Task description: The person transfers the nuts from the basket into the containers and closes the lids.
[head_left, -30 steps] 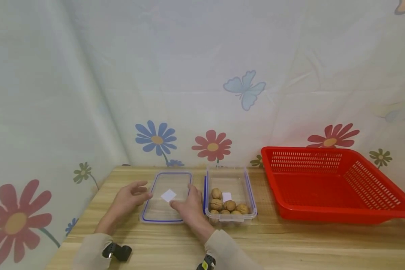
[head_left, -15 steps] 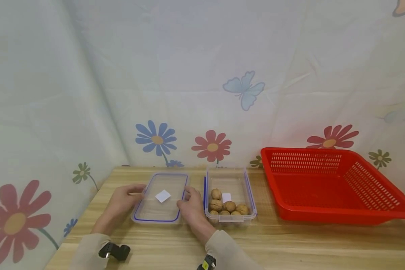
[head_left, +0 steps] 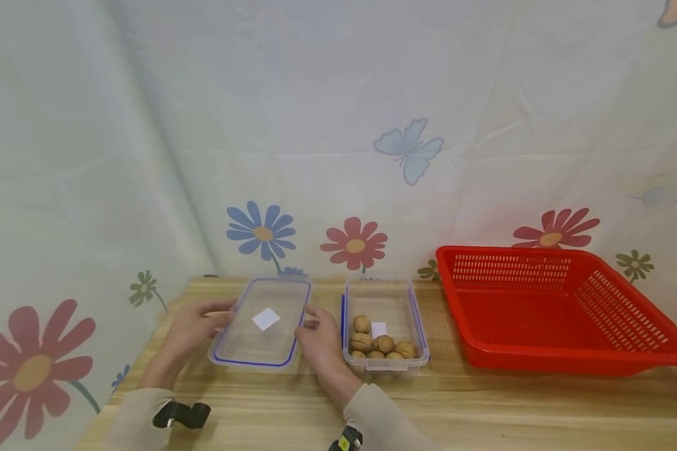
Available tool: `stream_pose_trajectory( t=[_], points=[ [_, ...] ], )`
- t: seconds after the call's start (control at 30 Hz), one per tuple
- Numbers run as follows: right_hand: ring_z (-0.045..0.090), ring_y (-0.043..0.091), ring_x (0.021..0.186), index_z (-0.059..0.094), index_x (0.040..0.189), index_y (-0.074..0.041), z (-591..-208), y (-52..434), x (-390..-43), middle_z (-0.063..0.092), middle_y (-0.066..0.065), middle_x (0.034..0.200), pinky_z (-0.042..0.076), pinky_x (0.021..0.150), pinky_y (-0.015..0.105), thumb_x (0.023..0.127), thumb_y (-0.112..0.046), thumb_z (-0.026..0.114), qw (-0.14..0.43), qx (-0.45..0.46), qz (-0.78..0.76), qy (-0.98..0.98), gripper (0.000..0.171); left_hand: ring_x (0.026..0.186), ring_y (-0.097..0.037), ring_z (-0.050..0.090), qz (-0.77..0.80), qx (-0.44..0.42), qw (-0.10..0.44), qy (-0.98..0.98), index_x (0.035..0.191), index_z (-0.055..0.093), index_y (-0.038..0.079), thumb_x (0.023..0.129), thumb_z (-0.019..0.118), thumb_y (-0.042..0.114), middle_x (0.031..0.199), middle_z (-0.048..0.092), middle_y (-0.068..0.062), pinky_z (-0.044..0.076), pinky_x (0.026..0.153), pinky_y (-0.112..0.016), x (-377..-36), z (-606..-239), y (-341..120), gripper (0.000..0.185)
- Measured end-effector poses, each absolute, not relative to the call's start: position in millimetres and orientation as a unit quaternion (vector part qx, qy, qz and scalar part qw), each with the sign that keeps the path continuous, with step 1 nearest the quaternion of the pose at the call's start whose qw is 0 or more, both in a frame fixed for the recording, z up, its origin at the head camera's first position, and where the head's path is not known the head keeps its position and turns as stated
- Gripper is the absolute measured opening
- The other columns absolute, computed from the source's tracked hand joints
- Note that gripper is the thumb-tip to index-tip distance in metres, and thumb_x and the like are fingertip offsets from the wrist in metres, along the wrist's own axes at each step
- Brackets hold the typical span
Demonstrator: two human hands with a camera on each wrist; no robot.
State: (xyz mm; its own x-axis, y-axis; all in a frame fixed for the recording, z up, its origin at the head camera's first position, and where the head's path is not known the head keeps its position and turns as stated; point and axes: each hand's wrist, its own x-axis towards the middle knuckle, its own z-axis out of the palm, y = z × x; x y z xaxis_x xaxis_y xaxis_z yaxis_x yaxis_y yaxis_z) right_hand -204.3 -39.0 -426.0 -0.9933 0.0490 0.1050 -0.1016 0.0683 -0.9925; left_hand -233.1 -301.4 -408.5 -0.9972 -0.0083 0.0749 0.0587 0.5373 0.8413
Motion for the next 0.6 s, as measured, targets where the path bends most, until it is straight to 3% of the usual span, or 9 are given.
stream_pose_trajectory(
  t=[0.3, 0.6],
  points=[
    [0.067, 0.018, 0.093, 0.066, 0.14, 0.003, -404, -33, -200, 0.07, 0.014, 0.115, 0.059, 0.071, 0.026, 0.086, 0.005, 0.066, 0.061, 0.036, 0.687, -0.723, 0.054, 0.093, -0.015, 0.072, -0.499, -0.019, 0.058, -0.864, 0.139, 0.068, -0.001, 0.1, 0.076, 0.019, 0.135, 0.068, -0.021, 0.063, 0.077, -0.03, -226, -384, -299, 0.045],
    [0.069, 0.025, 0.1, 0.066, 0.141, 0.0, -377, -12, -195, 0.071, 0.016, 0.114, 0.061, 0.077, 0.031, 0.09, 0.001, 0.067, 0.059, 0.051, 0.698, -0.712, 0.051, 0.112, -0.029, 0.068, -0.485, -0.022, 0.061, -0.872, 0.147, 0.063, 0.005, 0.104, 0.071, 0.028, 0.146, 0.061, -0.019, 0.061, 0.085, -0.031, -219, -363, -283, 0.05]
  ],
)
